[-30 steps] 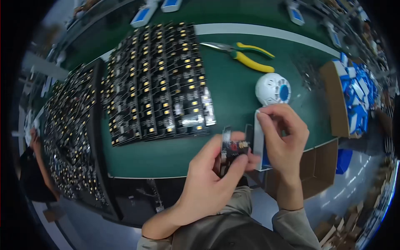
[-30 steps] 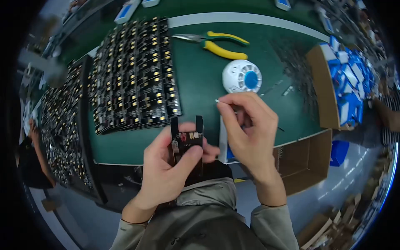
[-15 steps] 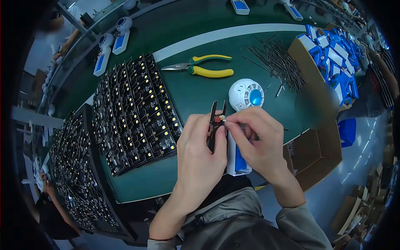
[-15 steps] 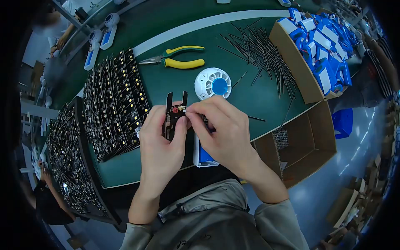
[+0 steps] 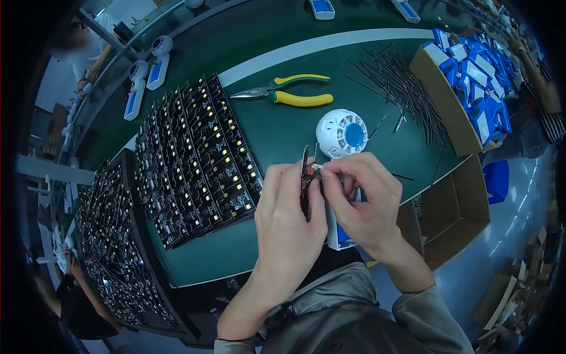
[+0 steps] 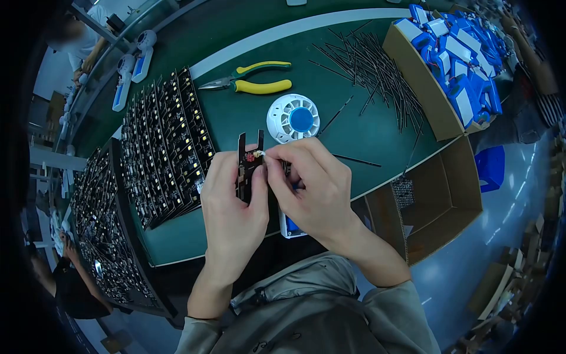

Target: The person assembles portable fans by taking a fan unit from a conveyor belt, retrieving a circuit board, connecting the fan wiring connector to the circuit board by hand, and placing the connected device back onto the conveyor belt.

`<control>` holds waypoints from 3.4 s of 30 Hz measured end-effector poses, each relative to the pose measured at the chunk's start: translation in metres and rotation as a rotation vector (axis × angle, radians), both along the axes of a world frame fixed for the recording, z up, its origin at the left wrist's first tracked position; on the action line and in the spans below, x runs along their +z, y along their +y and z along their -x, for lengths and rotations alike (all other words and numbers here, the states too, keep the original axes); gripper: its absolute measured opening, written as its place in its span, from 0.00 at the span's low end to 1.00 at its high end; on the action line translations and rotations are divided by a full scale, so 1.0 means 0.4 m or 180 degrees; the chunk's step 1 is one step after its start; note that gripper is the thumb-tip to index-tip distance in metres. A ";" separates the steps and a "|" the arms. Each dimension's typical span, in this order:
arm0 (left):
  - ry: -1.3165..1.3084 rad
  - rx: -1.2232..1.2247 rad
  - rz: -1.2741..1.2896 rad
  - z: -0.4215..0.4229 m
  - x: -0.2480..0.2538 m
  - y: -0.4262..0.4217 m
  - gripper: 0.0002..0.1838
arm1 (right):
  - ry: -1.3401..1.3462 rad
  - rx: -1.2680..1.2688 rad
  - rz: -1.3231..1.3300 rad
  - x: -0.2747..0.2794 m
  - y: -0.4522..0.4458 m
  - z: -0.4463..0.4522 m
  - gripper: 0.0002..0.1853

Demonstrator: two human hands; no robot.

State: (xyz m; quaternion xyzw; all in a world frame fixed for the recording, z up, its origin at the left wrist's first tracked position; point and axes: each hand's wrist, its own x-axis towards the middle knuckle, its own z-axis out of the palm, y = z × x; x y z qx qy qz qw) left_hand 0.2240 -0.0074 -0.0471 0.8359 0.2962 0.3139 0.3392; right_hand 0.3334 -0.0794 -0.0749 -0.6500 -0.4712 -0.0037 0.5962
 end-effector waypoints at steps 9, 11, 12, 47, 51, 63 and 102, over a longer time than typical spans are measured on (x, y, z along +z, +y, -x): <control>0.0476 -0.0087 -0.0814 0.011 0.007 -0.014 0.22 | -0.0922 -0.0204 0.0599 0.048 -0.007 0.011 0.09; 0.0521 -0.0164 -0.0862 0.013 0.017 -0.012 0.23 | -0.1102 -0.0218 0.0775 0.074 -0.008 0.005 0.09; 0.0558 -0.0235 -0.0912 0.013 0.021 -0.010 0.24 | -0.1165 -0.0153 0.0951 0.084 -0.009 -0.002 0.09; -0.0046 0.1065 -0.0207 0.463 0.146 0.062 0.20 | 0.0294 -0.0946 0.1640 0.135 0.797 -0.228 0.40; -0.0093 0.1102 0.0204 0.481 0.168 -0.006 0.19 | -0.0168 -0.1414 0.2294 0.076 0.845 -0.253 0.40; -0.0695 -0.0347 0.1561 0.233 0.051 -0.033 0.22 | 0.0681 0.0229 0.1290 0.104 0.164 -0.129 0.25; -0.0453 0.0488 -0.0757 0.127 0.010 -0.091 0.19 | -0.0603 0.0745 0.1290 0.029 -0.048 -0.123 0.06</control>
